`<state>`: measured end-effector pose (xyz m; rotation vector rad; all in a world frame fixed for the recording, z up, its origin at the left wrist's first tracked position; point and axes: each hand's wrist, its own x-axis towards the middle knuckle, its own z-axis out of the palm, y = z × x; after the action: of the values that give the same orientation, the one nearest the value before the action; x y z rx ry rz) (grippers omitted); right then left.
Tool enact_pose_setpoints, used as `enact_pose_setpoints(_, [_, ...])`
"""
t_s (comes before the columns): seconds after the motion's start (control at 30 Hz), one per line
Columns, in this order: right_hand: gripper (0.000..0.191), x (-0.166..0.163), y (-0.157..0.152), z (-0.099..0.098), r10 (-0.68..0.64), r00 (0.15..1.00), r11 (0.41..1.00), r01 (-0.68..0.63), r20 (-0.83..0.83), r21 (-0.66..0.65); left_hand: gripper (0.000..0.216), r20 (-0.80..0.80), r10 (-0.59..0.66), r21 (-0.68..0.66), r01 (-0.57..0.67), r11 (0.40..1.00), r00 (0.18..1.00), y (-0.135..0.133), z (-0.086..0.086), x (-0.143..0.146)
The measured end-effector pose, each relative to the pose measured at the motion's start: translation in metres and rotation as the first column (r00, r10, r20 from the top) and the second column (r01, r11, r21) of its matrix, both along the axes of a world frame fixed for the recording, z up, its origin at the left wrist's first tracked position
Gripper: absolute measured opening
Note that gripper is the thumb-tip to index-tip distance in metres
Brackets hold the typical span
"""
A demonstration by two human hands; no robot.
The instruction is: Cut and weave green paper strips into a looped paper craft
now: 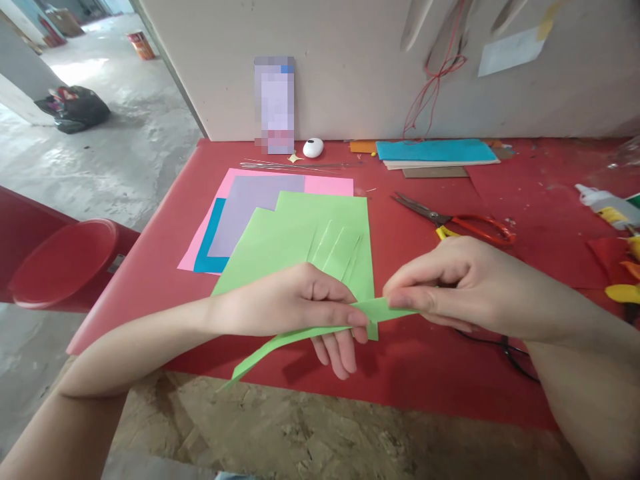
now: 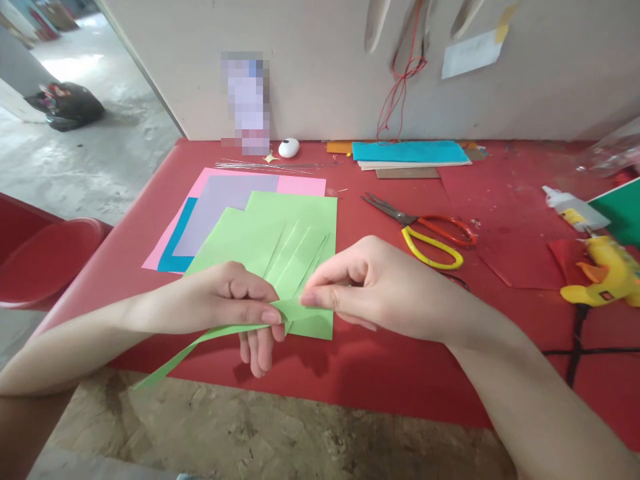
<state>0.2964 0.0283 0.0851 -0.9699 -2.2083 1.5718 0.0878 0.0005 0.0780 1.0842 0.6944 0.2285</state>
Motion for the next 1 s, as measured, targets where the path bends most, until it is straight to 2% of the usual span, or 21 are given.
enact_pose_setpoints(0.07, [0.023,0.0,0.002,0.002,0.03,1.0,0.995,-0.03,-0.006,-0.09,0.019,0.013,-0.016,-0.031,0.016,0.999,1.0,0.001,0.0,0.0])
enact_pose_setpoints(0.17, [0.022,0.001,0.003,0.002,0.047,0.999,0.992,-0.05,-0.025,-0.116,0.02,0.034,-0.022,-0.047,0.024,0.999,0.999,0.002,0.001,-0.001])
enact_pose_setpoints(0.27, [0.022,0.001,0.003,0.0,0.055,0.998,0.995,-0.056,-0.014,-0.079,0.022,0.04,-0.005,-0.051,0.007,0.999,0.999,0.0,0.002,-0.002])
enact_pose_setpoints(0.33, [0.015,0.001,0.002,-0.002,0.049,0.999,0.998,-0.049,-0.013,-0.025,0.023,0.032,0.015,-0.049,-0.014,0.999,0.999,-0.002,0.003,-0.002])
enact_pose_setpoints(0.4, [0.008,0.0,0.0,-0.003,0.031,0.998,0.999,-0.03,-0.049,0.013,0.023,0.022,0.034,-0.035,-0.033,0.999,0.999,-0.004,0.003,-0.001])
enact_pose_setpoints(0.47, [0.008,-0.003,-0.003,-0.004,0.015,0.995,1.0,-0.015,-0.096,0.003,0.024,0.02,0.043,-0.014,-0.042,0.999,0.999,-0.006,0.003,0.0])
enact_pose_setpoints(0.6, [0.006,-0.007,-0.01,-0.002,-0.024,0.99,0.992,0.006,-0.14,-0.128,0.024,0.035,0.043,0.013,-0.044,0.999,0.998,-0.008,0.002,0.0])
enact_pose_setpoints(0.73, [0.005,-0.011,-0.013,-0.002,-0.065,0.988,0.949,0.018,-0.14,-0.316,0.024,0.035,0.035,0.033,-0.036,0.999,0.999,-0.009,0.003,0.001])
enact_pose_setpoints(0.8, [0.004,-0.011,-0.012,-0.002,-0.07,0.987,0.931,0.013,-0.143,-0.365,0.023,0.017,0.032,0.025,-0.032,0.999,0.999,-0.008,0.003,0.001])
enact_pose_setpoints(0.9, [0.005,-0.006,-0.006,0.0,-0.071,0.99,0.941,0.027,-0.118,-0.336,0.022,-0.021,0.018,0.007,-0.018,1.0,1.0,-0.004,0.001,0.001])
enact_pose_setpoints(1.0, [0.009,0.013,0.009,0.004,-0.085,0.993,0.977,0.067,-0.079,-0.205,0.025,-0.049,0.007,0.014,-0.006,1.0,0.999,0.0,0.0,0.0])
